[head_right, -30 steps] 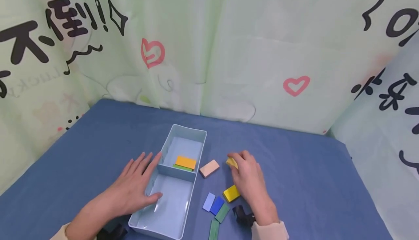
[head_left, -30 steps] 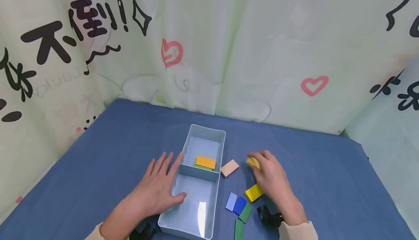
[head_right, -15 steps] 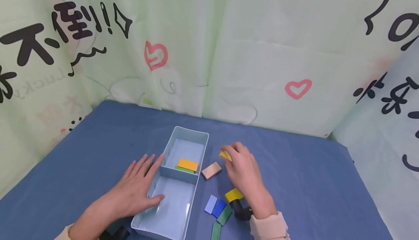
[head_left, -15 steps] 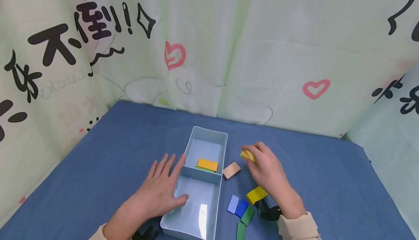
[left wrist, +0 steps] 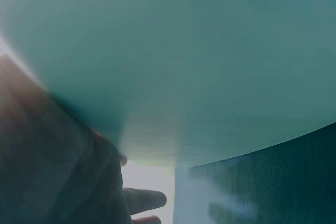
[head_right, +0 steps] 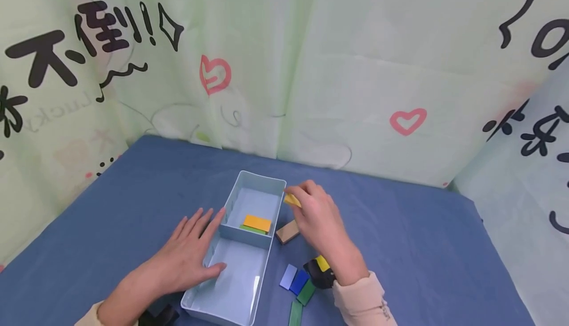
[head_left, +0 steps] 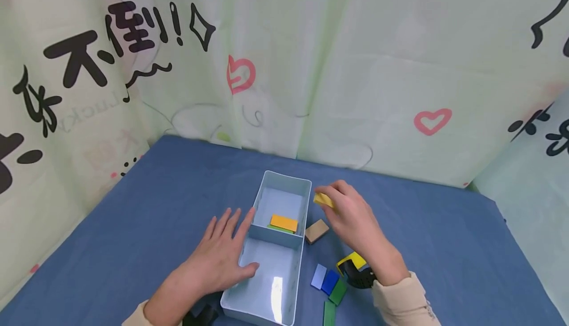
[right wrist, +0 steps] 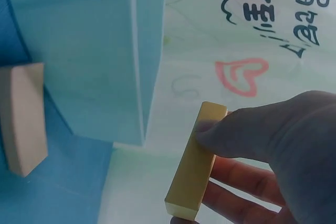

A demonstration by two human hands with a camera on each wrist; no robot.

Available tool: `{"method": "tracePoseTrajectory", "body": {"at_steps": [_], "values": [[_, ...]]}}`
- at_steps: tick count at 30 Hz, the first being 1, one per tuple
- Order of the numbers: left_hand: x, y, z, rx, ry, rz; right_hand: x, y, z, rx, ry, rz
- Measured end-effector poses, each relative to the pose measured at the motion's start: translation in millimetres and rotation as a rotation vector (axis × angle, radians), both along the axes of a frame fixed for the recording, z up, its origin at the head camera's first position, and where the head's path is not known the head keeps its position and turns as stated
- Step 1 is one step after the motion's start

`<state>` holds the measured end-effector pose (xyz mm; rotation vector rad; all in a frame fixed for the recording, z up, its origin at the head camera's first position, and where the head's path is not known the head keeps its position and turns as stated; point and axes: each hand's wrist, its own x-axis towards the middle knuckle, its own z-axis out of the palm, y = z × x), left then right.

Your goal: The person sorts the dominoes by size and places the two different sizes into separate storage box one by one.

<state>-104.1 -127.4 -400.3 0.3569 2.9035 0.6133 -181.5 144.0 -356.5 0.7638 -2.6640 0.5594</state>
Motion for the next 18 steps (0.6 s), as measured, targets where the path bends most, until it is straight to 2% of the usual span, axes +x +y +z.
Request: {"method": "tracePoseTrajectory", "body": {"at_steps": [9, 18], "values": [[0.8, -1, 1.5, 0.015, 0.012, -0.007, -3.9, -19, 11.0, 0.005, -0.025, 0.06], [0.0, 0, 1.5, 0.016, -0.012, -0.001, -8.5, -38, 6.8, 0.045, -0.016, 0.155]]}}
